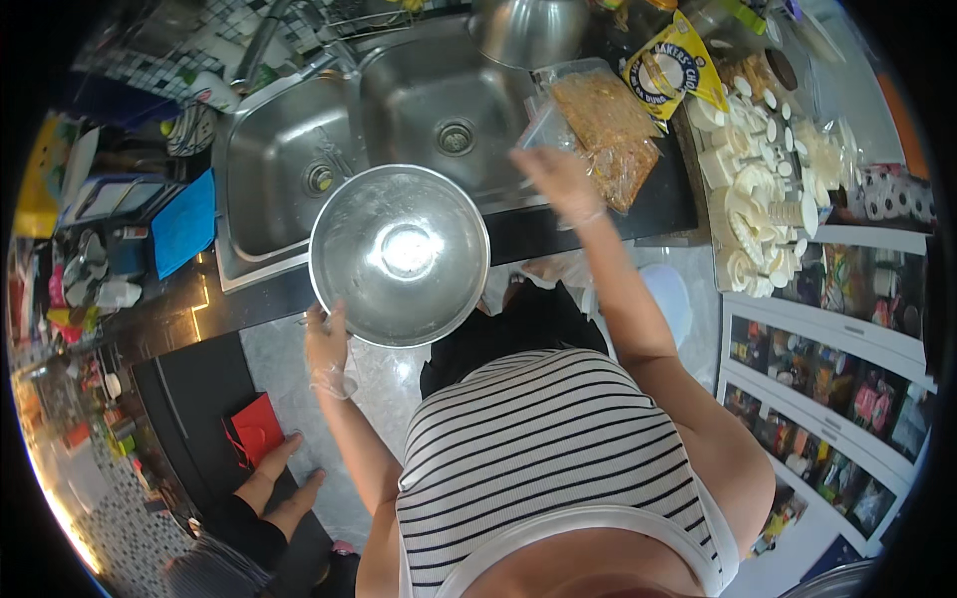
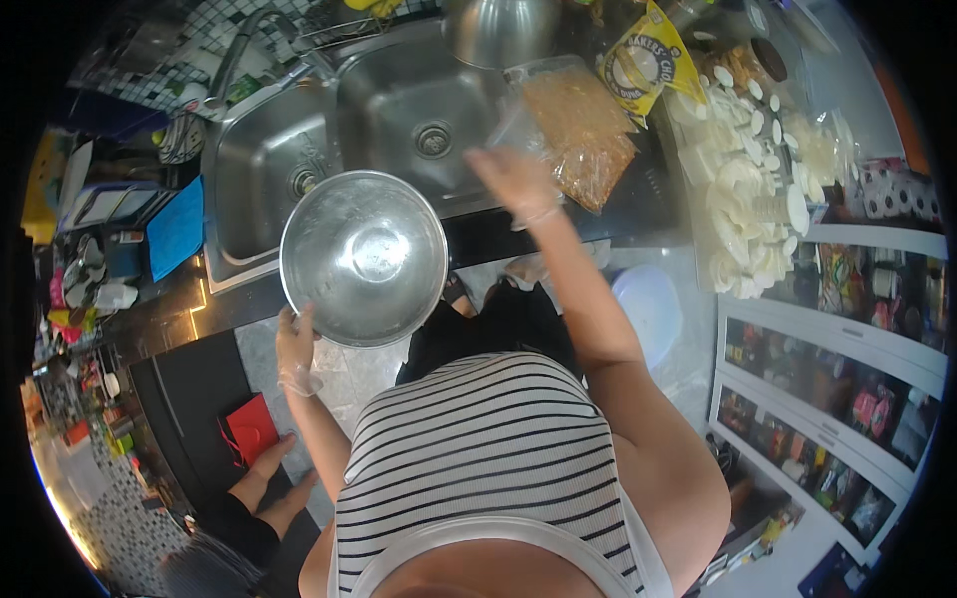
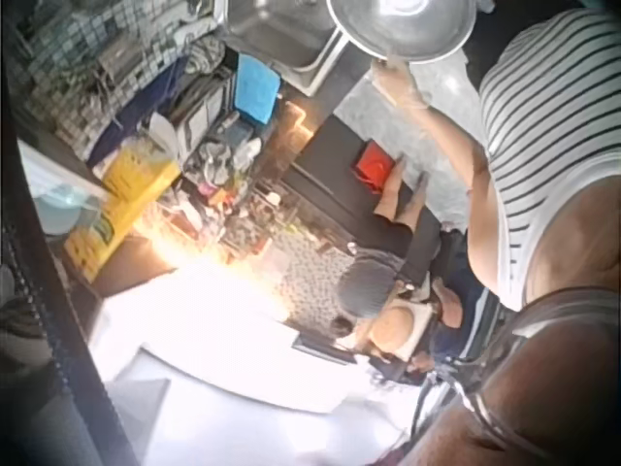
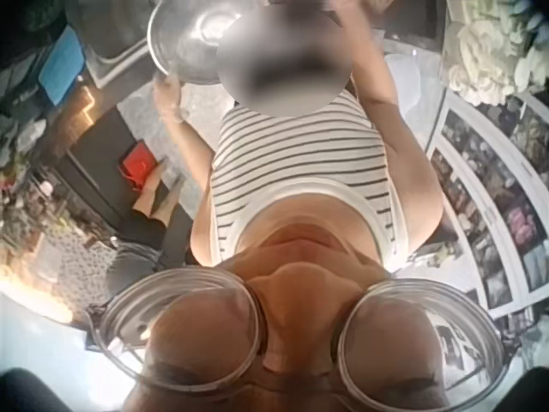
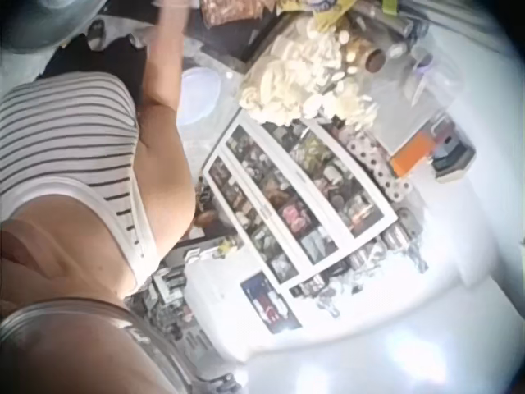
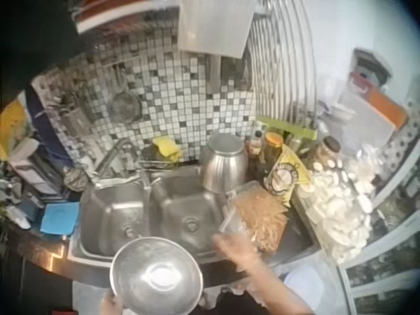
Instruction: The person cleans a workspace with a cloth, stirs ingredients in a bowl with a spatula, and then empties the contents of several plastic bags into a larger bowl.
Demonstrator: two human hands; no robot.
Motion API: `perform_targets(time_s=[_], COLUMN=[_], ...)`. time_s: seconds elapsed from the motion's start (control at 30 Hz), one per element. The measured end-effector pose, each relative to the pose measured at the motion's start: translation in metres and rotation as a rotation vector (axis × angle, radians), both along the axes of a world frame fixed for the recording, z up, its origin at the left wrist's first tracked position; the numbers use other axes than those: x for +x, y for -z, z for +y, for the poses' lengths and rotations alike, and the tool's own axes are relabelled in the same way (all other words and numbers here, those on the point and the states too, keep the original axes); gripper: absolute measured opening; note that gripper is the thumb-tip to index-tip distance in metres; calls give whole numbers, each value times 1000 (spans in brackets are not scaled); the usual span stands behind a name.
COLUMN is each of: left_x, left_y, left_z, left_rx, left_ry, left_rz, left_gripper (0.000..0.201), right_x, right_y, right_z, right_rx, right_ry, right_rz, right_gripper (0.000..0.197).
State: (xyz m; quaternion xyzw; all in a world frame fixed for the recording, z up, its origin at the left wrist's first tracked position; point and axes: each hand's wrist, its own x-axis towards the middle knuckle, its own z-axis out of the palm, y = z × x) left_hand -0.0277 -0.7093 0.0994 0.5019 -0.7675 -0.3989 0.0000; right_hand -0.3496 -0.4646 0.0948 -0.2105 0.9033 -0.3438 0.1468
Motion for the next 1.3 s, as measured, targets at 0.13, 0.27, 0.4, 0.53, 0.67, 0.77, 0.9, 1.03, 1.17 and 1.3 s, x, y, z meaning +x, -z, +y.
perform_targets(time_s=[0.13,0.27,0.4,0.53,0.67,0.77,0.9,1.03,1.17,1.3], left_x=[-33,-129,-270,-423,-495,-508,-517,-498,-456,-398], left_y=[-34,-96,-79,-5,70,98,98,83,32,6], left_z=[-13,4,30,52,87,100,107,93,109,109], left_rx=[-326,-578,-254,325,513,643,470,512,507,542], left_ry=[28,196,713,781,504,388,442,735,823,917], left_rz=[-38,145,316,133,149,263,92,158,235,209], left_gripper=[55,49,53,65,41,25,16,18,17,17], right_x=[-42,-62,-62,-53,-37,-26,-21,-25,-31,-38], right_y=[7,35,64,74,83,74,85,77,64,74], right_z=[104,159,166,159,176,186,198,187,183,176], right_rx=[75,107,-114,-207,-413,-492,-519,-590,-544,-453], right_ry=[566,706,756,792,853,874,883,839,822,666], right_rz=[210,232,158,63,-92,-176,-226,-257,-241,-110], right_gripper=[42,41,42,43,40,34,31,30,30,32])
